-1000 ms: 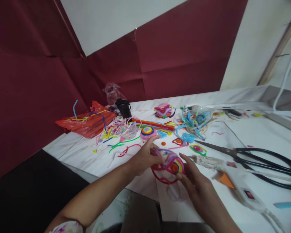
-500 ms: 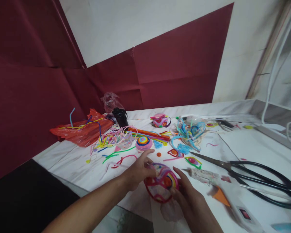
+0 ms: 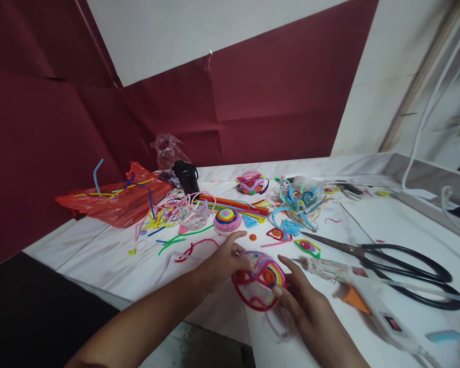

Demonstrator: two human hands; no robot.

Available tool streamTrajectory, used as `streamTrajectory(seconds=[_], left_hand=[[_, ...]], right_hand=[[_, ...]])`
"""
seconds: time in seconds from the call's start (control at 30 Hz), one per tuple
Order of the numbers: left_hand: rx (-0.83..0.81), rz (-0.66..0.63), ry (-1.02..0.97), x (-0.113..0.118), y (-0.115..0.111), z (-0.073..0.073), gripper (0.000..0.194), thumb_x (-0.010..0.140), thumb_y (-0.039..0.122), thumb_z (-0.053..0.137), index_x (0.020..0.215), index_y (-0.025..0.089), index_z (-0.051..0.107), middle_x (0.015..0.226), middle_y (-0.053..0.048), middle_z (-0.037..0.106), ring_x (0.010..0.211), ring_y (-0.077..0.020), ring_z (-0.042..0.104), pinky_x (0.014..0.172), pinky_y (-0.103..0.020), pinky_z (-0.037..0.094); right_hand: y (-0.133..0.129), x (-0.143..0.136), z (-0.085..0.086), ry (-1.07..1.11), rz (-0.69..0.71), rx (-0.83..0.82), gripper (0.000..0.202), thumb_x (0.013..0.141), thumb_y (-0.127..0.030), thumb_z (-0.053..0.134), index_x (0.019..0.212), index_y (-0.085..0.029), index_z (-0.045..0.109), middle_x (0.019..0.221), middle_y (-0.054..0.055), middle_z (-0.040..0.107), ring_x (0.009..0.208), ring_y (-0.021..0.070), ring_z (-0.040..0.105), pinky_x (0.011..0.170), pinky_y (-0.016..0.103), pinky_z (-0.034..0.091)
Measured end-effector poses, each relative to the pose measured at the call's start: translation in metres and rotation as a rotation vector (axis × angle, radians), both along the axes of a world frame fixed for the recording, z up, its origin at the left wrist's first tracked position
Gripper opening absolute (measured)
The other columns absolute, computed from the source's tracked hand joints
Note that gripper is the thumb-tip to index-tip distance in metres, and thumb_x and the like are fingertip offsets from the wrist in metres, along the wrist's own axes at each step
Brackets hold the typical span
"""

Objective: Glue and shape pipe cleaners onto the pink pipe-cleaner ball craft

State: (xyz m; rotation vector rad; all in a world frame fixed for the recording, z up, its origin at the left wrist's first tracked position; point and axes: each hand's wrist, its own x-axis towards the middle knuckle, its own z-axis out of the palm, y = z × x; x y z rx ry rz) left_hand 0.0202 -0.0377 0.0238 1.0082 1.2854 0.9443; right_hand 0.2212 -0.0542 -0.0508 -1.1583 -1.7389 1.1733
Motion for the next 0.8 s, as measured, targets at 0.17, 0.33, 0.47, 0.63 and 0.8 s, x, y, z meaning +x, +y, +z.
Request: streamTrajectory(seconds=[0.17,0.33,0.47,0.63,0.8], left_hand=[[-0.045,0.02,-0.004,-0.005,-0.004,0.008,0.081,0.059,0.016,0.074,0.134,0.022,0.046,0.086,0.002,0.051,0.074,-0.0108,0.05,0.069,-0.026,0.035],[-0.061,0.033,-0.04,-0.012,-0.006,0.005,0.077,0.061,0.013,0.073,0.133,0.02,0.047,0.084,0.003,0.053,0.074,-0.0109,0.052,0.069,-0.026,0.036],[-0.061,0.014,-0.054,-0.016,-0.007,0.002,0.077,0.062,0.013,0.072,0.134,0.016,0.045,0.081,0.003,0.053,0.068,-0.0096,0.05,0.069,-0.026,0.035],[-0.063,0.014,-0.029,-0.018,-0.006,0.001,0.077,0.063,0.012,0.071,0.135,0.016,0.044,0.079,0.003,0.053,0.068,-0.0099,0.049,0.07,-0.027,0.036],[-0.076,0.028,-0.02,-0.017,-0.003,0.001,0.073,0.064,0.016,0.072,0.132,0.018,0.047,0.078,0.004,0.054,0.069,-0.0104,0.05,0.07,-0.026,0.035]], right_hand=[[-0.005,-0.007,0.015,-0.029,-0.04,-0.018,0.07,0.09,-0.064,0.043,0.143,-0.019,0.039,0.093,0.008,0.073,0.082,0.0246,0.07,0.071,0.037,0.056],[-0.009,-0.017,0.027,-0.041,-0.083,-0.03,0.073,0.086,-0.068,0.047,0.14,-0.019,0.043,0.093,0.01,0.073,0.078,0.027,0.07,0.068,0.042,0.055],[-0.009,-0.018,0.025,-0.041,-0.077,-0.04,0.073,0.085,-0.067,0.05,0.14,-0.019,0.043,0.097,0.011,0.073,0.08,0.0261,0.07,0.069,0.039,0.056],[-0.006,-0.013,0.017,-0.006,-0.014,-0.098,0.073,0.087,-0.065,0.053,0.143,-0.021,0.039,0.108,0.013,0.071,0.091,0.0274,0.071,0.072,0.038,0.058],[-0.003,-0.009,0.011,-0.007,0.008,-0.107,0.072,0.087,-0.062,0.057,0.144,-0.023,0.039,0.112,0.013,0.07,0.095,0.0278,0.07,0.076,0.039,0.059]])
